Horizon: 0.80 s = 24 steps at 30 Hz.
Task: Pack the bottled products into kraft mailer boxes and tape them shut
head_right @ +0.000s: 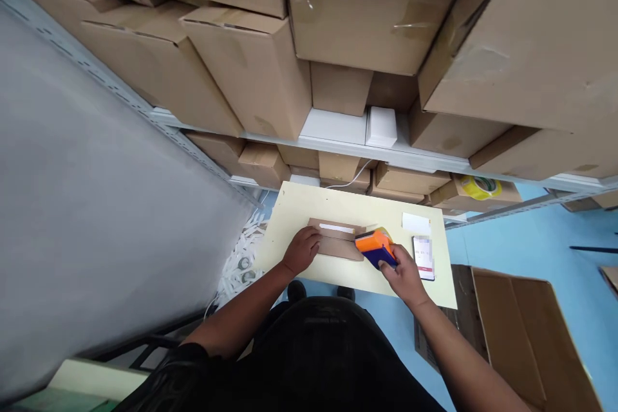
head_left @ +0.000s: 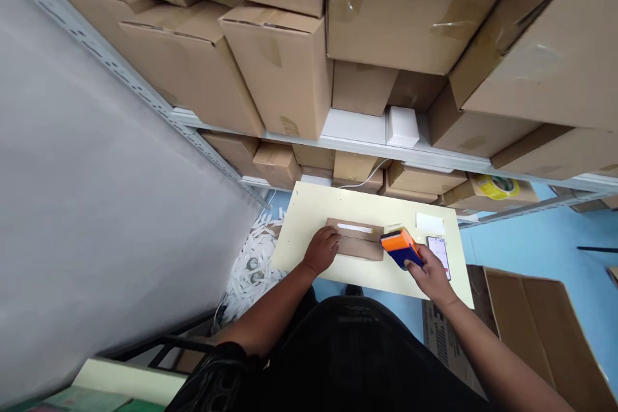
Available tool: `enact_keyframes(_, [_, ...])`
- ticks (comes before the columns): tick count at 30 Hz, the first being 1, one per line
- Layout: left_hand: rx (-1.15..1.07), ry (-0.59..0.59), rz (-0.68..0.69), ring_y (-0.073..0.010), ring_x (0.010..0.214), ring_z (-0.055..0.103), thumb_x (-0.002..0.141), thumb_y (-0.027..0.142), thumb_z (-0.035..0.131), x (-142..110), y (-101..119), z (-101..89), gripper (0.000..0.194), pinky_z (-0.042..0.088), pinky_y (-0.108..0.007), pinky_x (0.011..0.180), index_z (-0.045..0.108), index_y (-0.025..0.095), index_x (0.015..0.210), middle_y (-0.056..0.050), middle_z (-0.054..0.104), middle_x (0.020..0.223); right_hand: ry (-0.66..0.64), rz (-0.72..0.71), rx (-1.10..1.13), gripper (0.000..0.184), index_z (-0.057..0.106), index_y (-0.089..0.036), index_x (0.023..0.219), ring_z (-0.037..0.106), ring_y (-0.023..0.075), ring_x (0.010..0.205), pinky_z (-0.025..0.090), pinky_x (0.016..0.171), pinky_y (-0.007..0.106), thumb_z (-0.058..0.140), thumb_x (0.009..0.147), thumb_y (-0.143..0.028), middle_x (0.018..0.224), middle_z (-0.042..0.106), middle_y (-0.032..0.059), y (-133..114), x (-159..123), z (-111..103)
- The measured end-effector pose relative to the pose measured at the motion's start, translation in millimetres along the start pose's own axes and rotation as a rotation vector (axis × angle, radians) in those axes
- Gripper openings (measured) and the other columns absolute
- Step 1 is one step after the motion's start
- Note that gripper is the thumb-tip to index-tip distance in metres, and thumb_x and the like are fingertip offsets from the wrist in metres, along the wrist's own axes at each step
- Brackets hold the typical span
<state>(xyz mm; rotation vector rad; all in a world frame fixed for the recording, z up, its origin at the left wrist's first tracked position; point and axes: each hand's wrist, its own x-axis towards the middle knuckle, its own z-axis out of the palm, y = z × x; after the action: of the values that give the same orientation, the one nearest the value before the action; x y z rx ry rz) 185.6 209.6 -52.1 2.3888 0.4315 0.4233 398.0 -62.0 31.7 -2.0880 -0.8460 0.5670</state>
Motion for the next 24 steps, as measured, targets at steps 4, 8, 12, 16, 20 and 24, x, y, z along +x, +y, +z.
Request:
enact_keyframes(4, [-0.056, -0.001, 0.005, -0.0284, 0.130, 0.055, 0.092, 0.017, 0.055, -0.3, -0.2, -1.9, 0.032, 0.044, -0.053, 0.117, 0.074, 0.021, 0.118, -0.010, 0.068, 0.126, -0.172, -0.196, -0.020, 0.027, 0.065, -0.024, 0.103, 0.063, 0.0274, 0.096, 0.051, 0.085, 0.039, 0.065, 0.079, -0.036, 0.106, 0.068, 0.0082, -42.6, 31.0, 16.4])
enact_keyframes(8, [-0.182, 0.008, -0.017, -0.0266, 0.132, 0.056, 0.093, 0.014, 0.051, -1.4, -4.6, -5.3, 0.038, 0.044, -0.052, 0.118, 0.072, 0.022, 0.123, -0.009, 0.070, 0.128, -0.282, -0.220, -0.049, 0.020, 0.066, -0.024, 0.092, 0.063, 0.0269, 0.089, 0.051, 0.081, 0.039, 0.065, 0.075, -0.035, 0.092, 0.067, 0.0059, -52.2, 51.2, 41.8])
enact_keyframes(12, [-0.272, 0.033, -0.049, -0.0265, 0.135, 0.056, 0.091, 0.011, 0.050, -5.3, -11.1, -8.7, 0.037, 0.045, -0.050, 0.118, 0.076, 0.022, 0.116, -0.009, 0.070, 0.131, -0.360, -0.168, -0.027, 0.026, 0.068, -0.024, 0.096, 0.064, 0.0271, 0.091, 0.052, 0.081, 0.037, 0.064, 0.073, -0.034, 0.093, 0.070, 0.0049, -50.0, 60.8, 54.2])
enact_keyframes(16, [-0.260, -0.003, -0.036, -0.0295, 0.147, 0.044, 0.089, 0.015, 0.058, -10.5, -12.9, -8.0, 0.037, 0.039, -0.053, 0.123, 0.075, 0.023, 0.120, -0.009, 0.059, 0.149, -0.462, -0.105, 0.018, 0.017, 0.066, -0.023, 0.090, 0.063, 0.0222, 0.080, 0.049, 0.071, 0.032, 0.060, 0.077, -0.032, 0.085, 0.068, 0.0010, -52.4, 68.3, 51.8])
enact_keyframes(20, [-0.287, 0.035, -0.090, -0.0306, 0.146, 0.045, 0.090, 0.017, 0.059, -12.3, -11.4, -3.8, 0.032, 0.039, -0.053, 0.123, 0.076, 0.022, 0.116, -0.011, 0.059, 0.148, -0.535, -0.048, 0.086, 0.016, 0.064, -0.022, 0.087, 0.060, 0.0196, 0.075, 0.046, 0.067, 0.029, 0.059, 0.075, -0.031, 0.080, 0.065, -0.0007, -52.1, 74.4, 52.2])
enact_keyframes(24, [-0.384, 0.084, -0.192, -0.0290, 0.131, 0.058, 0.094, 0.026, 0.056, -4.9, -3.7, -11.8, 0.026, 0.044, -0.051, 0.117, 0.078, 0.023, 0.105, -0.011, 0.070, 0.129, -0.556, -0.006, 0.105, 0.019, 0.064, -0.021, 0.087, 0.060, 0.0197, 0.074, 0.046, 0.066, 0.029, 0.058, 0.073, -0.033, 0.078, 0.064, -0.0008, -47.8, 77.6, 56.8])
